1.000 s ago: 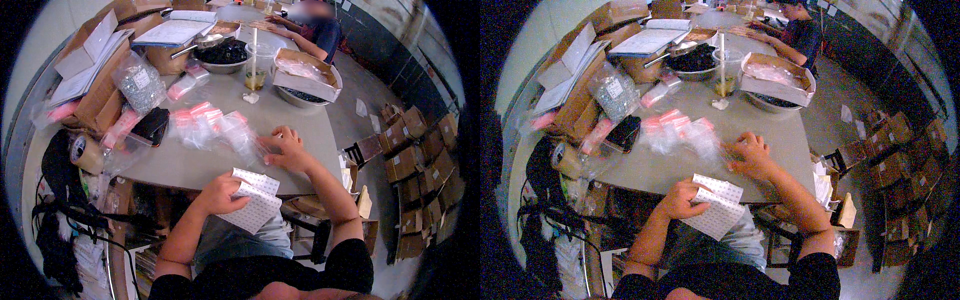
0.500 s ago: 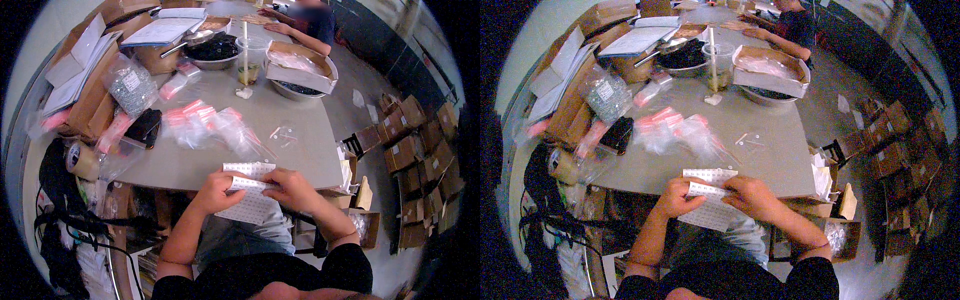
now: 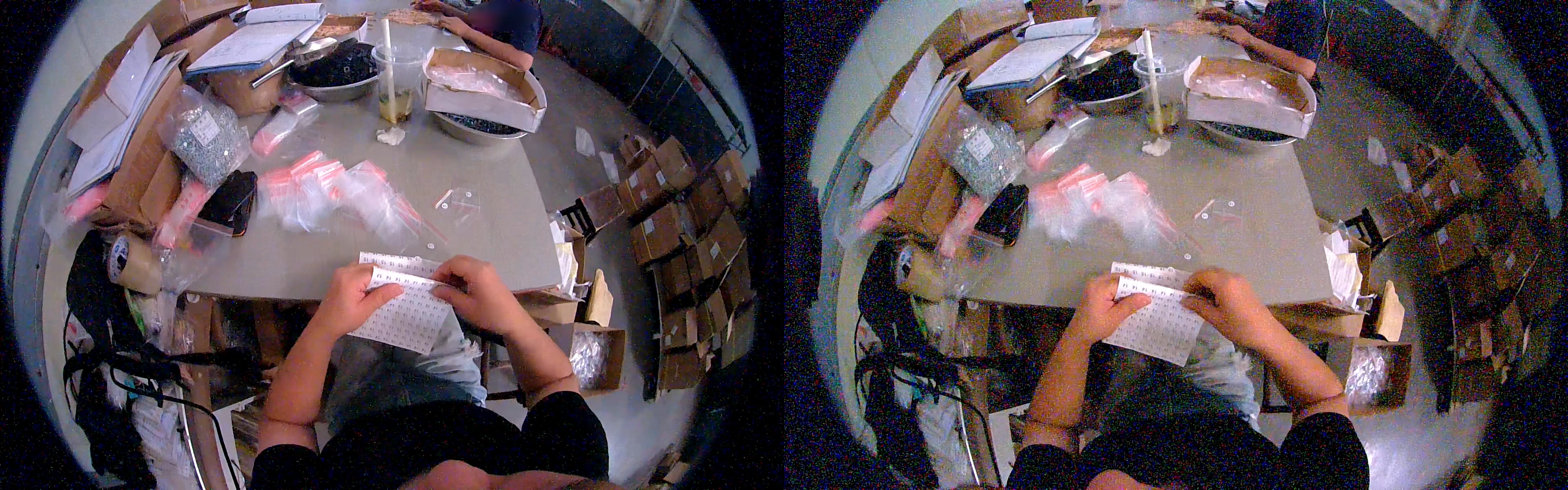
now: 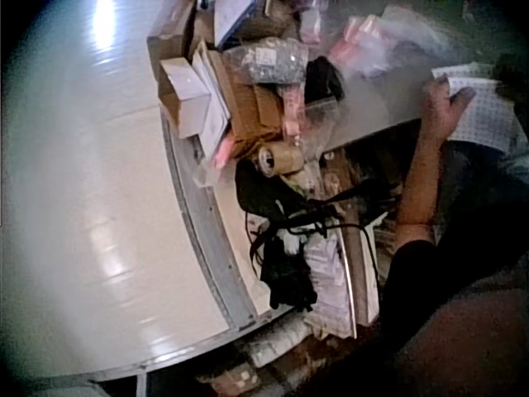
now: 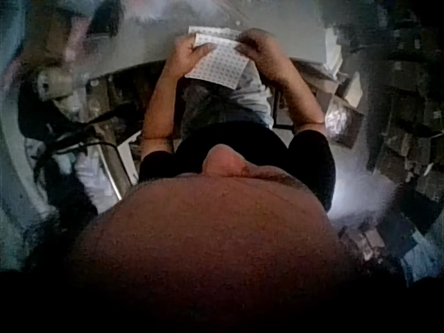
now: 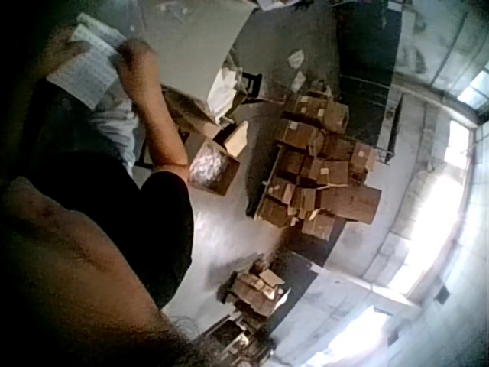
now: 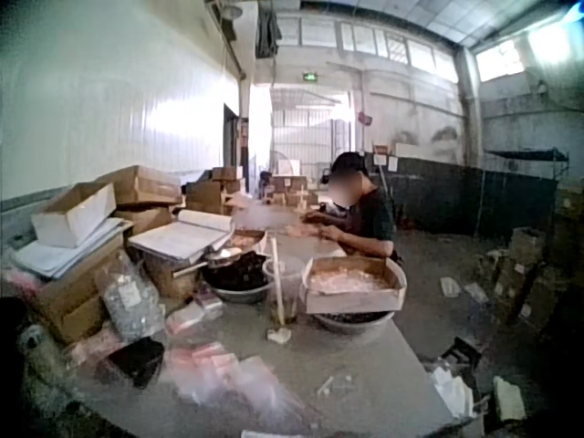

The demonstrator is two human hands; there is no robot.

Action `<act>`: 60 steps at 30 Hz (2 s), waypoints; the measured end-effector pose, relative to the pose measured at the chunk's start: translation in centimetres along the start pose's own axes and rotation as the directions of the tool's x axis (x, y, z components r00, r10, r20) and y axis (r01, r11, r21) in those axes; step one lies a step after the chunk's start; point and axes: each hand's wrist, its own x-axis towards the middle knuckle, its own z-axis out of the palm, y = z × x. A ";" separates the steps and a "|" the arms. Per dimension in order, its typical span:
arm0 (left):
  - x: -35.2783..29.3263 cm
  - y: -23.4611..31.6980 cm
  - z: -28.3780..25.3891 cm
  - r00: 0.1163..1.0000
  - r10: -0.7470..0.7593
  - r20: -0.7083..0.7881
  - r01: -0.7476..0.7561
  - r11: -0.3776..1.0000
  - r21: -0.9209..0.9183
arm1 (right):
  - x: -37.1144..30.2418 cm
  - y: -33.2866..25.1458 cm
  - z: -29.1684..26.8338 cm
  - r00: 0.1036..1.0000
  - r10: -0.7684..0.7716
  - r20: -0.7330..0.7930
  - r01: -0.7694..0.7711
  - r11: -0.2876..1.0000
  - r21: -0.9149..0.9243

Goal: The person sits at a table in a warehouse and packs small white circular items into clear plastic bags. They pick up the items from a sheet, place them into the bags, and seal them. The person occasionally adjusts the position of the bags and the sheet of items on the table.

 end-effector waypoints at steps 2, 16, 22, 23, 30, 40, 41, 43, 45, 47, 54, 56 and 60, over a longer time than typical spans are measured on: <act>-0.1 -0.4 0.1 1.000 -0.018 0.007 0.018 1.000 -0.023 | 0.1 0.0 -0.1 0.999 0.035 0.019 -0.036 0.999 0.035; -0.2 -0.2 -0.7 0.993 0.117 0.004 -0.116 0.992 -0.054 | -0.5 -0.2 -0.5 0.985 0.104 0.135 -0.125 0.980 0.158; -0.4 0.1 0.0 0.999 -0.044 -0.005 0.043 0.994 -0.104 | -0.6 -0.5 -0.4 1.000 -0.021 0.003 0.021 1.000 0.005; -0.4 0.0 0.1 1.000 -0.030 -0.005 0.030 0.997 -0.071 | -0.7 -0.5 -0.3 0.997 -0.067 -0.041 0.065 0.997 -0.040; -0.4 -0.4 0.3 0.996 0.080 -0.039 -0.080 0.997 0.025 | -0.8 -0.5 -0.2 0.985 -0.160 -0.064 0.147 0.975 -0.167; -0.4 -0.5 0.0 0.986 0.161 0.045 -0.166 0.979 0.120 | 2.8 1.2 -4.0 0.995 0.029 0.097 -0.050 0.974 0.222; -0.4 -0.8 0.1 0.985 0.166 0.054 -0.171 0.978 0.118 | 4.5 1.7 -4.1 0.995 0.025 0.093 -0.040 0.985 0.167; -0.5 -1.2 0.1 0.984 0.167 0.065 -0.173 0.978 0.113 | 6.6 2.3 -3.3 0.998 -0.030 0.055 0.030 0.999 -0.010; -0.6 -1.4 0.2 0.987 0.147 0.059 -0.153 0.983 0.107 | 8.3 2.6 -1.9 0.990 -0.141 0.025 0.143 0.957 -0.251; -0.5 -1.0 0.0 0.985 0.163 0.062 -0.169 0.979 0.111 | 8.7 2.6 -1.1 0.987 -0.160 -0.024 0.141 0.926 -0.349; -0.6 -1.2 0.1 0.981 0.186 0.057 -0.191 0.975 0.110 | 9.6 5.0 -6.8 0.993 0.088 -0.079 -0.103 0.971 -0.216; -0.5 -0.9 0.0 0.980 0.190 0.063 -0.196 0.975 0.105 | 9.7 6.9 -8.7 0.992 0.024 -0.125 -0.052 0.972 -0.229; -0.3 -0.8 -0.1 0.974 0.212 0.077 -0.220 0.968 0.117 | 10.4 8.7 -8.4 0.997 0.043 -0.068 -0.063 0.945 -0.320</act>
